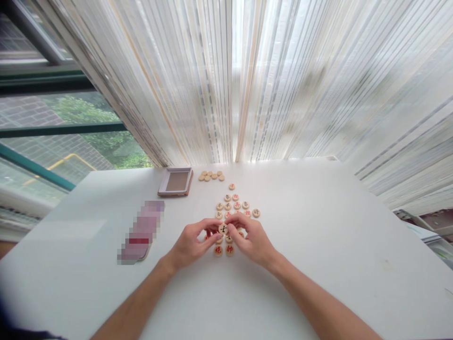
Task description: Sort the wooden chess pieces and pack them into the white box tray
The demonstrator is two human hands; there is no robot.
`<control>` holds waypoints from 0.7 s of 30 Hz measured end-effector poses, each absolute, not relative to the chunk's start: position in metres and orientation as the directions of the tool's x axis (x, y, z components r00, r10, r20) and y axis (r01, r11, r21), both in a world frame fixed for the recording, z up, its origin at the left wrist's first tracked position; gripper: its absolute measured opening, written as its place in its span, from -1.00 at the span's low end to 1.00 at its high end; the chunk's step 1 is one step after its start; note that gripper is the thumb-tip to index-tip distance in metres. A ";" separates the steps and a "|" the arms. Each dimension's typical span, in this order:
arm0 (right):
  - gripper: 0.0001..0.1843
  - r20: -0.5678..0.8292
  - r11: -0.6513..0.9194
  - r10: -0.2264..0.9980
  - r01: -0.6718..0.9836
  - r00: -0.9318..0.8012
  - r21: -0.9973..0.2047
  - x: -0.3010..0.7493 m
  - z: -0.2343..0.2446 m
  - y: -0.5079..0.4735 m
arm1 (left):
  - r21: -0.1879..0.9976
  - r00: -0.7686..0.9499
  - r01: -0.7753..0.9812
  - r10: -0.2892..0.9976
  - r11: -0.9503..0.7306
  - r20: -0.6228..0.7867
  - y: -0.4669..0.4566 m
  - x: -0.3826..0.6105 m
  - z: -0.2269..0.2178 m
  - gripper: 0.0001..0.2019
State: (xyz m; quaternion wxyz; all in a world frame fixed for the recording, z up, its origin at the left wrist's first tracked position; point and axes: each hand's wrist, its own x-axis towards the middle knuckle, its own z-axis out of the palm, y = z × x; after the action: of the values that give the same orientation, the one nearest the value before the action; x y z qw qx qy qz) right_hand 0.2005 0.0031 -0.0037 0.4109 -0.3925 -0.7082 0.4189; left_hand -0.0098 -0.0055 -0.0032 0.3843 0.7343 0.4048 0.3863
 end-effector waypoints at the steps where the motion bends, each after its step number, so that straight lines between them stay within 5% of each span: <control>1: -0.85 0.260 0.349 0.892 0.195 -0.370 -0.917 0.201 -0.003 0.003 | 0.884 0.364 0.291 0.897 -0.366 0.252 -0.005 -0.010 -0.003 -0.73; 14: -0.79 0.325 0.423 0.861 0.198 -0.391 -0.884 0.198 -0.003 0.003 | 0.975 0.370 0.172 0.926 -0.141 0.069 -0.004 -0.013 0.003 -0.70; 21: -0.82 0.365 0.467 0.840 0.193 -0.401 -0.863 0.197 -0.002 0.001 | 0.968 0.351 0.197 0.933 -0.156 0.079 -0.003 -0.011 0.003 -0.73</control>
State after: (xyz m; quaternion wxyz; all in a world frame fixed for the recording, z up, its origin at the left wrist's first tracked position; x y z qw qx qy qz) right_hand 0.1965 0.0008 -0.0017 0.4231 -0.3469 -0.7445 0.3826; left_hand -0.0110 -0.0035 0.0026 0.4890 0.6608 0.4275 0.3762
